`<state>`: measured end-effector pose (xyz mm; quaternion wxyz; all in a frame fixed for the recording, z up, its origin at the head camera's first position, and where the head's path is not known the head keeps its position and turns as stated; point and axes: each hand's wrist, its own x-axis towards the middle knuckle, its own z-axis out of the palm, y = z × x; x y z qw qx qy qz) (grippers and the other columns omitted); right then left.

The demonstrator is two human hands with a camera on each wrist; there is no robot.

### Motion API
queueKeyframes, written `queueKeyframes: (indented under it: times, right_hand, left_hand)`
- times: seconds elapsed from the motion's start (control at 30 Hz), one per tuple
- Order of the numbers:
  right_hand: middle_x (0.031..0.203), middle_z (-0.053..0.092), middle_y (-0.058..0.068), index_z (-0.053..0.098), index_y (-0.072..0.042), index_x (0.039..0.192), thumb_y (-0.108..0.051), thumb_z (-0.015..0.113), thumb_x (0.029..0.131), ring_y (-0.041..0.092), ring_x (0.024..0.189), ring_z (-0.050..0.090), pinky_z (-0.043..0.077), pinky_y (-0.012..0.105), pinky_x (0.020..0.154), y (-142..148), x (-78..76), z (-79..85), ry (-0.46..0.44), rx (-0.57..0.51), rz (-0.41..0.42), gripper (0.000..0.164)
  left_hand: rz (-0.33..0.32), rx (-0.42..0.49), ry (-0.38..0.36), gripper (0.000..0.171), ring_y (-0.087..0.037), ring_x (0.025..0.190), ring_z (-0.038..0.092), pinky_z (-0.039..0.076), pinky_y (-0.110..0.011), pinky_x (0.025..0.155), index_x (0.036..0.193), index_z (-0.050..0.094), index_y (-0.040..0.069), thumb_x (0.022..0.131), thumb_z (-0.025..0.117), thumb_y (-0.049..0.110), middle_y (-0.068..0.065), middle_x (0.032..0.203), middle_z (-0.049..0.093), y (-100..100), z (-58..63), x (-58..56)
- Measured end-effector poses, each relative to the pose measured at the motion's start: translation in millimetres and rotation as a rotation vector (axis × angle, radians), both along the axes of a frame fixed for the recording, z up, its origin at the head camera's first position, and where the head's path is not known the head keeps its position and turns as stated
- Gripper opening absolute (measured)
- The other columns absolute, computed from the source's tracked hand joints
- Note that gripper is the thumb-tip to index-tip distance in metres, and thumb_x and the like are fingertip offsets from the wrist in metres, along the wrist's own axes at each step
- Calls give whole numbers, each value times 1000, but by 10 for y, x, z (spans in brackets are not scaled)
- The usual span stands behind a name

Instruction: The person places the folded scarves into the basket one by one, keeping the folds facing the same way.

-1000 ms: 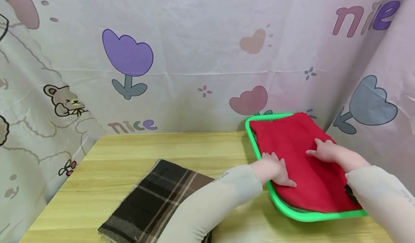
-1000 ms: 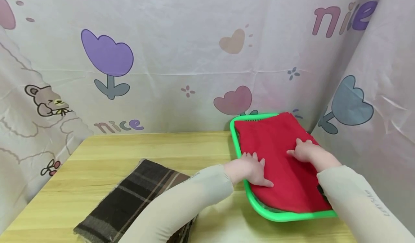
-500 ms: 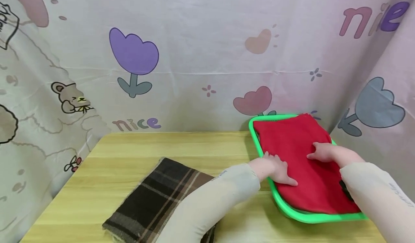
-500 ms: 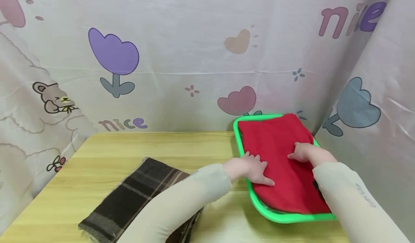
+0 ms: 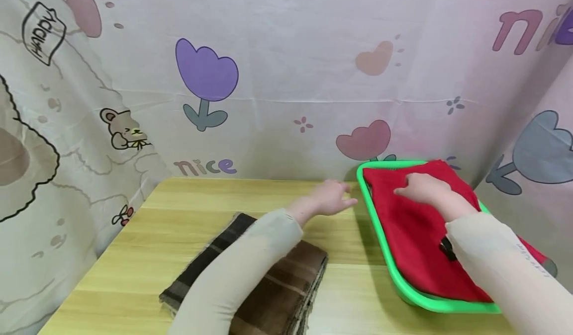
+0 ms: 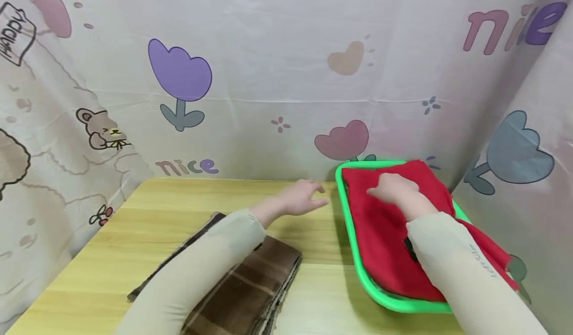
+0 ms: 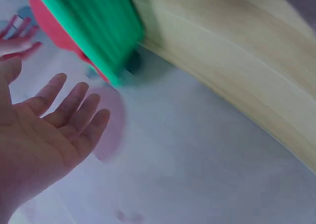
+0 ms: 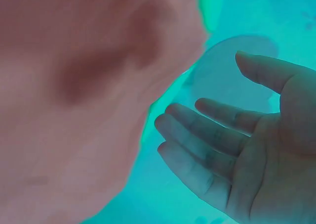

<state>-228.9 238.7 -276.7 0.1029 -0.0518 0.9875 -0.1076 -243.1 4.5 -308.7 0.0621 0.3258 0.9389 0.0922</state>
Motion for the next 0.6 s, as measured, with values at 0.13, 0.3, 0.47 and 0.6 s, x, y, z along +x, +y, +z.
queueKeyframes:
  times: [0.13, 0.3, 0.47, 0.6]
  right_hand:
    - [69, 51, 6, 55, -1, 84, -33, 57, 87, 19, 64, 48, 40, 34, 61, -343, -82, 54, -16, -32, 37, 32]
    - [57, 34, -4, 40, -13, 67, -33, 53, 89, 11, 55, 33, 29, 28, 56, -776, -114, 57, -11, -38, 108, 33]
    - [72, 48, 0, 55, -5, 88, -33, 53, 89, 15, 68, 45, 35, 31, 60, -1119, -131, -38, -31, -40, 150, 29]
    - [70, 46, 0, 53, -6, 81, -33, 54, 89, 16, 66, 43, 35, 30, 59, -1342, -151, -192, -46, -66, 184, 28]
  left_hand:
    - [131, 31, -75, 48, -26, 127, 48, 37, -36, 107, 132, 50, 6, 97, 44, 39, -8, 135, 54, -434, -15, -72]
    - [240, 45, -151, 48, -29, 126, 48, 38, -40, 106, 133, 49, 2, 98, 45, 35, -13, 135, 52, -956, -85, -95]
    - [323, 11, -166, 49, -32, 125, 48, 37, -43, 105, 133, 47, -1, 97, 45, 33, -16, 136, 51, -1406, -172, -89]
    - [379, -9, -184, 50, -33, 126, 47, 37, -43, 106, 132, 46, -3, 96, 46, 31, -18, 136, 50, -1711, -220, -66]
